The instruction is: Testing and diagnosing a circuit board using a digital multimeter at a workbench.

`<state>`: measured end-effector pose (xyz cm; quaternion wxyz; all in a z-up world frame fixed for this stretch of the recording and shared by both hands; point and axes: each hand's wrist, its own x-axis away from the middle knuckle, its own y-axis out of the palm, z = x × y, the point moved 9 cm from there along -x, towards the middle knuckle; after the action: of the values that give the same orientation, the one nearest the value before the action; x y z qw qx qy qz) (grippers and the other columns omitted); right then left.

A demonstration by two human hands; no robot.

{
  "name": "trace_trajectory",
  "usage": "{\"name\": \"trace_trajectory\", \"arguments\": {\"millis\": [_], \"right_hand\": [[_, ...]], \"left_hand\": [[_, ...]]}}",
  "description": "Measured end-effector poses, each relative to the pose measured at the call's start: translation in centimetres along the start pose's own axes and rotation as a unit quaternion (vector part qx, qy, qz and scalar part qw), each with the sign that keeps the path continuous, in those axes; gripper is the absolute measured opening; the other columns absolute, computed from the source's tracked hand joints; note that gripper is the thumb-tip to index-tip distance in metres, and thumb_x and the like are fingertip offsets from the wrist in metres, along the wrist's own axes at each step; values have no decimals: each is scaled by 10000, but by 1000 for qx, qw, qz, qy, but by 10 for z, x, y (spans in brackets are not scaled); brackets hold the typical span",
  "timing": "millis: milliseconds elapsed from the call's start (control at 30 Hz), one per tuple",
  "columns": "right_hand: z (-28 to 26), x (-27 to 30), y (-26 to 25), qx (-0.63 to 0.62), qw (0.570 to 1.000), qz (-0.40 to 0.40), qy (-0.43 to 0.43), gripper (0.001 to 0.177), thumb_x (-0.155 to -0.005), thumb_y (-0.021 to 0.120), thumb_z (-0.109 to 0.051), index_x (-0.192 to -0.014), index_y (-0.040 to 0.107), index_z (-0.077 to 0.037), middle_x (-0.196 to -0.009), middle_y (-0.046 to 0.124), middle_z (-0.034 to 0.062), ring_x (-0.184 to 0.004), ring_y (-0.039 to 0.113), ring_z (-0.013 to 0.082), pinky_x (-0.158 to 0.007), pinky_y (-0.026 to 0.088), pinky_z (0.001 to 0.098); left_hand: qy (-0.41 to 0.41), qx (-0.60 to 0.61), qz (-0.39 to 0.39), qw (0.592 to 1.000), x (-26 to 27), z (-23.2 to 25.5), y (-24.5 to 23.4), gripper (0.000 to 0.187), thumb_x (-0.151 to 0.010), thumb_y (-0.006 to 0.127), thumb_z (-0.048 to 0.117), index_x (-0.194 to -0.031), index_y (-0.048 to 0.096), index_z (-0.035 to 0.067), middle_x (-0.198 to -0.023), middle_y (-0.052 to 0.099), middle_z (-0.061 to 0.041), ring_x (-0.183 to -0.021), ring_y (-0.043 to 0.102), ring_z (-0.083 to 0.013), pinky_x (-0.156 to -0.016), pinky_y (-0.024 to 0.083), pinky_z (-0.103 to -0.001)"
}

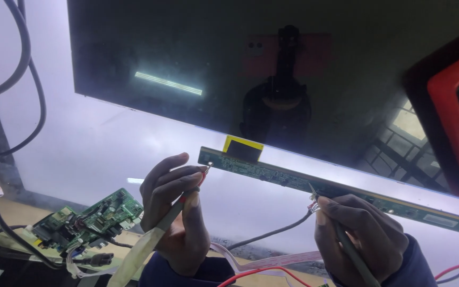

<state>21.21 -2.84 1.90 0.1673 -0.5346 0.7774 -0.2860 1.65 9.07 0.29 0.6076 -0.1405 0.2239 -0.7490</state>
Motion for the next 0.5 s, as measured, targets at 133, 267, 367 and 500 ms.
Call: {"name": "trace_trajectory", "arguments": {"millis": [133,267,367,500], "right_hand": [[2,3,7,0,1000,22,10,98,-831,600,81,-918,586,39,-681,618,117,-544,612,168,-538,511,247],[2,4,11,6,999,24,21,131,-841,593,75,-962,592,24,-673,606,107,-510,566,156,-506,468,236],[1,4,13,14,1000,10,24,137,-851,593,66,-979,588,17,-682,613,106,-515,571,152,-507,469,234],[5,6,14,26,998,6,54,110,-847,603,40,-954,594,15,-697,626,120,-523,590,165,-496,461,241]], "left_hand": [[-3,1,-2,1000,-1,-6,-3,112,-944,513,128,-983,614,100,-977,697,-65,-1133,655,-274,-1014,514,-377],[11,-16,-13,1000,-4,-7,-5,110,-939,492,116,-983,592,103,-949,713,-52,-1117,664,-288,-1000,501,-382],[9,-17,-11,1000,-4,-9,-5,105,-944,502,116,-981,600,106,-956,716,-47,-1117,671,-286,-1011,502,-389],[7,-14,-10,1000,-3,-11,-5,126,-961,496,156,-988,606,101,-955,711,-57,-1122,666,-291,-1003,515,-389]]}}
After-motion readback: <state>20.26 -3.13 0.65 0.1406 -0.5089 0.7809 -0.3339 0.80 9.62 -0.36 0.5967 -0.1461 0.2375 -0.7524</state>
